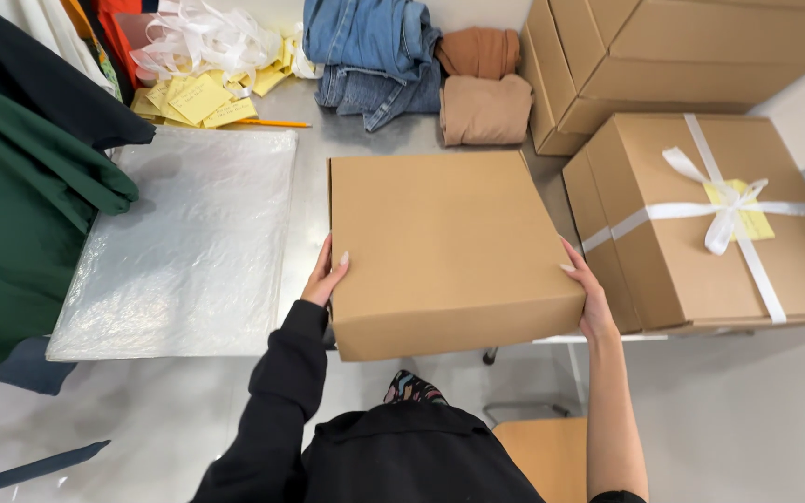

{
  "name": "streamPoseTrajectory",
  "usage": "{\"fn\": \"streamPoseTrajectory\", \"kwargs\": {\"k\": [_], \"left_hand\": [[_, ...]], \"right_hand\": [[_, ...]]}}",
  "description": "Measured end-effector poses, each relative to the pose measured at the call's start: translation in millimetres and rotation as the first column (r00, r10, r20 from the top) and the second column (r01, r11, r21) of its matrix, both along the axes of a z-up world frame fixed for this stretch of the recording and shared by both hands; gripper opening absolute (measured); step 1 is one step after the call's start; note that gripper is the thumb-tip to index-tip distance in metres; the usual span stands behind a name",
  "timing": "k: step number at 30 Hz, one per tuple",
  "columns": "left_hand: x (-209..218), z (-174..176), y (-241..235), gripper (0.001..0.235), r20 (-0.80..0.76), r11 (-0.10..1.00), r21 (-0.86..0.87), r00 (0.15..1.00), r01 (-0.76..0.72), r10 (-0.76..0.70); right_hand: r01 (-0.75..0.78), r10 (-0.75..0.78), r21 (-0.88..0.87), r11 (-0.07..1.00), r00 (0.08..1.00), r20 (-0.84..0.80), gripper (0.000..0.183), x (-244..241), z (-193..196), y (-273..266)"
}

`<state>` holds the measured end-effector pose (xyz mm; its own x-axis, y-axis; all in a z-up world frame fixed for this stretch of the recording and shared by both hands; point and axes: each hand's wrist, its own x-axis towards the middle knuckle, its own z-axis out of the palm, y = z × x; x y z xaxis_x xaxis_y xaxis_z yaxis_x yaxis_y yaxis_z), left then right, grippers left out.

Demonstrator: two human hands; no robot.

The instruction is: The person places a plastic-wrapped garment into a cardboard box, closes the box, and ties a white ribbon around it in a bow. The person handles the garment, box, and ribbon by hand throughout the process.

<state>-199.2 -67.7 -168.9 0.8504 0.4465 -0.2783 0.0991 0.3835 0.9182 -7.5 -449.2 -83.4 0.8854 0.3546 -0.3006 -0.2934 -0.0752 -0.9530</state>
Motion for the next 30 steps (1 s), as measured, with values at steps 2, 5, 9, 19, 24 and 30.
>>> {"fn": "streamPoseTrajectory", "kwargs": {"k": [2,5,9,19,24,30], "left_hand": [[-21,11,-14,0.079,0.032,1.0,-0.02,0.999,0.004,-0.003],[-45,7,-33,0.075,0.11,0.999,-0.048,0.994,-0.022,0.027],[-66,-2,-49,0.076,0.232,0.999,-0.035,0.972,-0.025,0.032],[-76,11,-61,0.097,-0.277,0.999,0.016,0.959,-0.051,0.053],[-73,-71,-48,0.112,-0.44,0.987,0.156,0.897,0.026,0.046],[-79,-84,-66,0.109,-0.396,0.978,0.158,0.898,-0.138,0.19]], "right_hand": [[0.042,-0.042,0.009,0.999,0.999,-0.003,0.065,-14,-13,-10],[0.084,-0.083,-0.009,0.996,0.996,0.042,0.063,-37,-20,-17],[0.096,-0.086,-0.086,0.992,0.99,0.114,0.06,-59,-15,-25],[-0.038,0.076,-0.657,0.753,0.997,0.029,0.067,-56,-5,-42],[-0.081,0.126,-0.813,0.577,0.992,-0.01,0.081,-40,-54,-47],[0.027,0.002,-0.61,0.792,0.999,0.046,0.086,-76,-63,-47]]}}
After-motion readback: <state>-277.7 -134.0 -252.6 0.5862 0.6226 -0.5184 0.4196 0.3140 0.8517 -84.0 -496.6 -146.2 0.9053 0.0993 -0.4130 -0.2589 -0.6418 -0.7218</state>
